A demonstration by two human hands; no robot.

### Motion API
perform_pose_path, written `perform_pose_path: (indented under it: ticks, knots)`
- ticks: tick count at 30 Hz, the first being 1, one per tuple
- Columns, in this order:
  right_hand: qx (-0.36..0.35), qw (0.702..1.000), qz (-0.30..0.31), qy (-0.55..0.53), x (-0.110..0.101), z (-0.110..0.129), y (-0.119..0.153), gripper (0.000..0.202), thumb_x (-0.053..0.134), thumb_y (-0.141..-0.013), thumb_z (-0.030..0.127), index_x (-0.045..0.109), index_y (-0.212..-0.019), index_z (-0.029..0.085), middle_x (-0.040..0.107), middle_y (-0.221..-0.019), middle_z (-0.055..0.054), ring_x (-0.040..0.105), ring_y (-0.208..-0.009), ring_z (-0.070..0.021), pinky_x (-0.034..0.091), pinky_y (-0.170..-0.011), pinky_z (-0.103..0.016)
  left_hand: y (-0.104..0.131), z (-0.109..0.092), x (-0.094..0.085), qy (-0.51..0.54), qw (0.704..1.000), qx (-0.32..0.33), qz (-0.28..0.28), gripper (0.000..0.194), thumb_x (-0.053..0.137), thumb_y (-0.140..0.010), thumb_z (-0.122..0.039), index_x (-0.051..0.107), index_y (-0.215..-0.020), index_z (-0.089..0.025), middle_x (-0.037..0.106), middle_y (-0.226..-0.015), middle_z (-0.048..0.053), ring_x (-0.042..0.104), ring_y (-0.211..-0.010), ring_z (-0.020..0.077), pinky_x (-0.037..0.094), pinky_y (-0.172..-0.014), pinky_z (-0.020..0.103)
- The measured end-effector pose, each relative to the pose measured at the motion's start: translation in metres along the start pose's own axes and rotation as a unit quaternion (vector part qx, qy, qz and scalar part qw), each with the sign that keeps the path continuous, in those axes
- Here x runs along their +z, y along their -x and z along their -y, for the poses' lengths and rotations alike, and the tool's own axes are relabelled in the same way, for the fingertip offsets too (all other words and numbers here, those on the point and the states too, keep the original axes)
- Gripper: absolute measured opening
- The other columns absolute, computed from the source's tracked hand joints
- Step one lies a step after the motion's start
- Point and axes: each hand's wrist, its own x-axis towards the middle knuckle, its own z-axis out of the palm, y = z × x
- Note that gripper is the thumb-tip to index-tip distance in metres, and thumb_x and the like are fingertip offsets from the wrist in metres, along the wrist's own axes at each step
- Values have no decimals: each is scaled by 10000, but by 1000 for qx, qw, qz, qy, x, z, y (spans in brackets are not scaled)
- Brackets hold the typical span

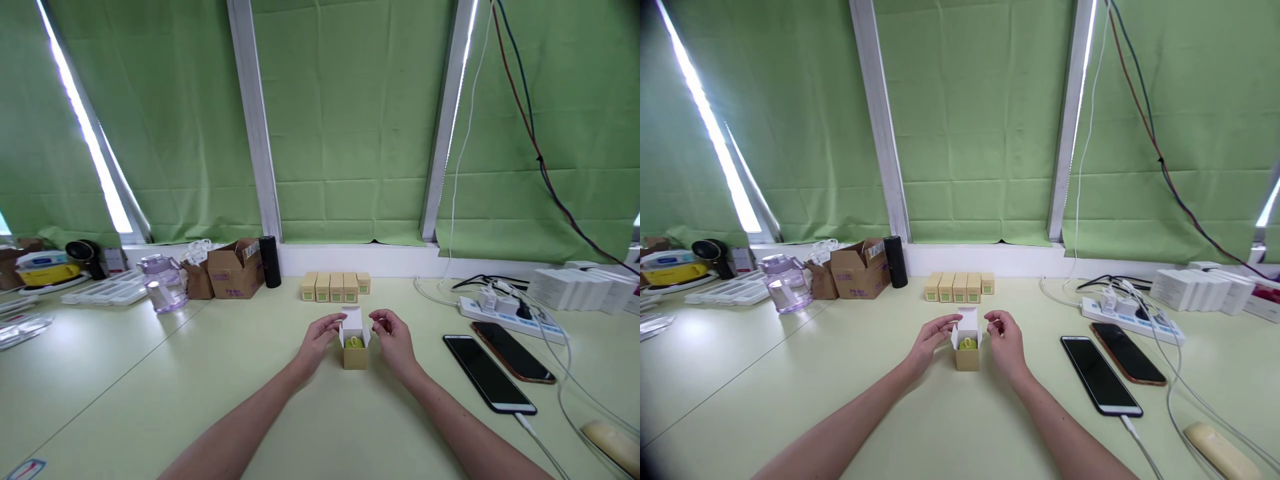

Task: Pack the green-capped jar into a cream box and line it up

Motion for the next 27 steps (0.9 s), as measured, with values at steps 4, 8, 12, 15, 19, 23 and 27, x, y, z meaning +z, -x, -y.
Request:
perform_pose_path:
  ticks: [4, 8, 12, 15, 19, 23, 27]
  knots:
    - [31, 999, 3, -11, 1, -2, -1, 245, 590, -868, 344, 700, -1051, 223, 719, -1006, -88, 647, -792, -224, 559, -722, -382, 0, 1, 1, -4, 1000, 3, 6, 474, 708, -829, -320, 707, -1276, -163, 784, -1078, 110, 699, -1045, 269, 494, -954, 376]
    - [52, 998, 5, -29, 3, -3, -1, 299, 613, -802, 349, 700, -1057, 220, 698, -997, -71, 623, -745, -202, 551, -720, -375, 0, 2, 2, -14, 1000, 10, 10, 458, 725, -856, -353, 679, -1274, -174, 774, -1038, 101, 701, -999, 261, 489, -907, 356]
    - [76, 995, 9, -57, 4, 0, 0, 344, 630, -747, 350, 699, -1058, 218, 675, -999, -52, 614, -738, -184, 535, -739, -361, 0, 6, 2, -30, 999, 13, 9, 455, 755, -871, -418, 660, -1258, -197, 765, -1062, 106, 694, -1017, 269, 478, -888, 352]
    - [92, 992, 19, -79, 5, 4, 1, 371, 639, -720, 348, 694, -1063, 221, 661, -1012, -47, 610, -738, -181, 522, -736, -358, 0, 9, 4, -39, 999, 12, 6, 493, 767, -878, -492, 633, -1264, -215, 760, -1097, 116, 693, -1033, 275, 473, -889, 361]
    - [98, 989, 26, -104, 6, 8, 3, 398, 638, -694, 330, 686, -1074, 224, 654, -1023, -46, 601, -722, -175, 494, -694, -346, 2, 8, 7, -56, 998, 6, 12, 566, 780, -870, -581, 586, -1267, -226, 756, -1098, 120, 695, -1030, 278, 467, -903, 371]
    - [100, 988, 30, -118, 6, 12, 4, 421, 632, -684, 325, 678, -1089, 218, 642, -1019, -41, 584, -695, -163, 473, -665, -336, 5, 5, 11, -46, 999, -8, 21, 618, 769, -870, -636, 527, -1281, -244, 748, -1088, 107, 697, -982, 262, 461, -871, 361]
    - [101, 986, 30, -126, 6, 12, 4, 426, 633, -684, 321, 671, -1096, 217, 640, -1011, -39, 581, -689, -164, 465, -662, -336, 6, 3, 14, -40, 999, -23, 21, 624, 771, -867, -636, 489, -1277, -260, 742, -1112, 99, 685, -950, 240, 453, -836, 348]
